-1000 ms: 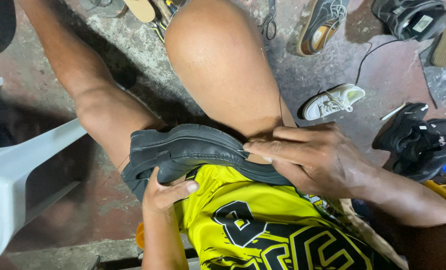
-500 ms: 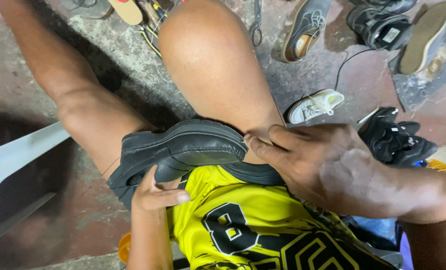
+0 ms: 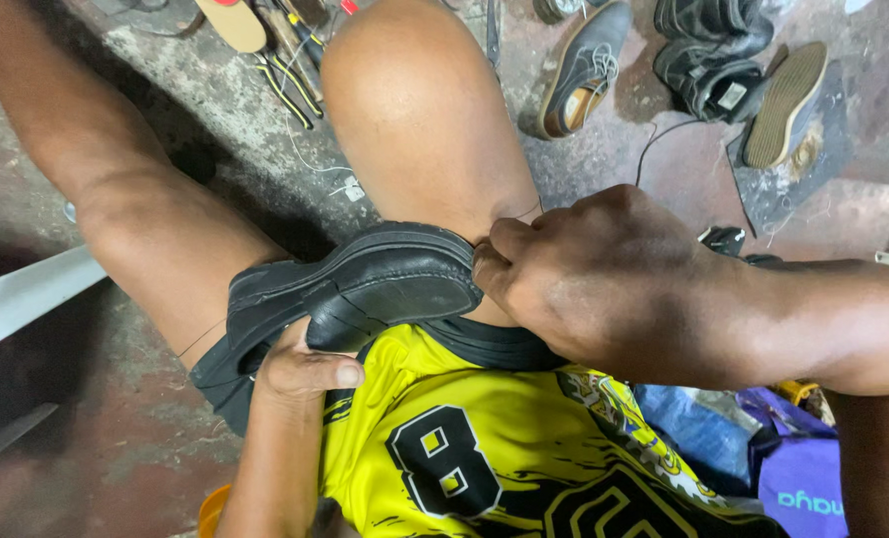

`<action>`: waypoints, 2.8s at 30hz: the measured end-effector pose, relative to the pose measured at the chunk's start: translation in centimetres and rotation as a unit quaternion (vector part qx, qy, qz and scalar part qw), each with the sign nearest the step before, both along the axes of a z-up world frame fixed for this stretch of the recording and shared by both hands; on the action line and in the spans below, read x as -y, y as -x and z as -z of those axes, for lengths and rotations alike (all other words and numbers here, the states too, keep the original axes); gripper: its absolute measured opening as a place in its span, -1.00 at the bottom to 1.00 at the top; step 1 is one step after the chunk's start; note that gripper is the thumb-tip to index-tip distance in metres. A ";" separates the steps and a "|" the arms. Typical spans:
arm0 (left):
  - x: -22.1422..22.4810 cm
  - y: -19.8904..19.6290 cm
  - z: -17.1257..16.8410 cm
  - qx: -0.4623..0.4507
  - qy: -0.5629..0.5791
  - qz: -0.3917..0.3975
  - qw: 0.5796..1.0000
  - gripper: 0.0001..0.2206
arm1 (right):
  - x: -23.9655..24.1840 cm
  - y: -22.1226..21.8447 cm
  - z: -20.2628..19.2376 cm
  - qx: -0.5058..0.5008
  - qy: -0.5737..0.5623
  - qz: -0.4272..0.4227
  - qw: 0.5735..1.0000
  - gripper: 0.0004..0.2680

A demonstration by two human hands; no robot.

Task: The person stitches a black leather shoe by hand using a needle and thread, pulling the thread tight after each stitch while holding the shoe in their lap.

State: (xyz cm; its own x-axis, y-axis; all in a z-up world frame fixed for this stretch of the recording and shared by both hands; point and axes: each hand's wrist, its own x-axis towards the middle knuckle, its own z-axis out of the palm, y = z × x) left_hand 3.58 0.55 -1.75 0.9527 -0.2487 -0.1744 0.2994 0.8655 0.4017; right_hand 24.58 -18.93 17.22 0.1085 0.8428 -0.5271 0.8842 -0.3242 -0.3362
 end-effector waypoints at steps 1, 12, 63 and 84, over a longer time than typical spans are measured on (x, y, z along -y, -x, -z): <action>0.1 0.0 -0.1 -0.011 -0.012 -0.004 1.000 -0.22 | -0.1 -0.1 0.2 -0.001 -0.011 -0.004 1.000 -0.81; 4.5 -3.0 -2.7 -0.115 -0.299 -0.081 0.944 -0.77 | 0.8 -1.7 1.0 -0.038 -0.190 -0.028 0.981 -0.85; 2.7 11.9 -2.8 -0.260 -0.597 -0.237 0.721 -0.87 | 2.7 -4.1 2.9 -0.087 -0.012 0.111 0.990 -0.78; -3.7 -0.7 -4.5 0.051 -0.672 0.049 0.737 -0.87 | 0.3 -1.3 0.3 -0.019 -0.163 0.052 0.985 -0.86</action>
State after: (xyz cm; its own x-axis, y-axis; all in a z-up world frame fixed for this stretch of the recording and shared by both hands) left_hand 4.24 4.22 2.77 0.9670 0.0143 -0.2545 0.2426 -0.3577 0.9018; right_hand 25.92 -19.25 16.94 0.1887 0.9532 -0.2361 0.8362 -0.2821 -0.4703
